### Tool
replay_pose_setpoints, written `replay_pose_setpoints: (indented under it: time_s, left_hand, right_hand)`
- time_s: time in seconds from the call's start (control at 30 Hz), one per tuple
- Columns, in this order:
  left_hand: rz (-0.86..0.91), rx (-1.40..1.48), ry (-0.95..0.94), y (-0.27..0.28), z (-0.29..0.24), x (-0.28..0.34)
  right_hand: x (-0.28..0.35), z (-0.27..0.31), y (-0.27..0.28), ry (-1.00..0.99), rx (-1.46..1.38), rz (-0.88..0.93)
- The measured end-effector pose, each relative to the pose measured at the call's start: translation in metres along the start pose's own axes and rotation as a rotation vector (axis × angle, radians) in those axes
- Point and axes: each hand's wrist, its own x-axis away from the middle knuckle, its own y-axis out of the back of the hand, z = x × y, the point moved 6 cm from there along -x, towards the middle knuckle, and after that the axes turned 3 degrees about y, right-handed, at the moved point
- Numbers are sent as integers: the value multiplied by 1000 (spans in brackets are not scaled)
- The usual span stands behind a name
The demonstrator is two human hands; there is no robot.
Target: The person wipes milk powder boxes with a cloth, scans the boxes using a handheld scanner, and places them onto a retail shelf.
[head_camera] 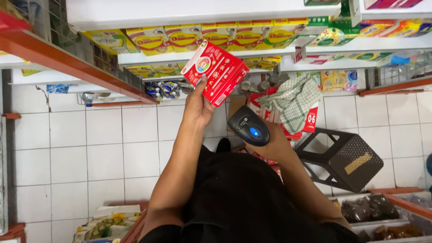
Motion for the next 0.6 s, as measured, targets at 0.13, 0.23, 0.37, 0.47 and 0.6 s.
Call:
replay_pose_setpoints:
  time_s: [0.13,0.23,0.37,0.47,0.6]
  left_hand:
    - [38,-3,-20,-1,-8,4]
    - [80,-3,-92,-7,-20,16]
    - [103,-64,-249,-7,-41,41]
    - [173,-88,-352,-12,-66,51]
    - [207,-162,-512,-18,-105,62]
  right_hand:
    - [-9,-15,1,-89,15,-11]
    - [-26,-25,13,-196,-81,-111]
    - [-90,-10,90,-133,-163,-300]
    - [-146,41,152,294,-262,-545]
    - [-244,74,217,390,-317,-611]
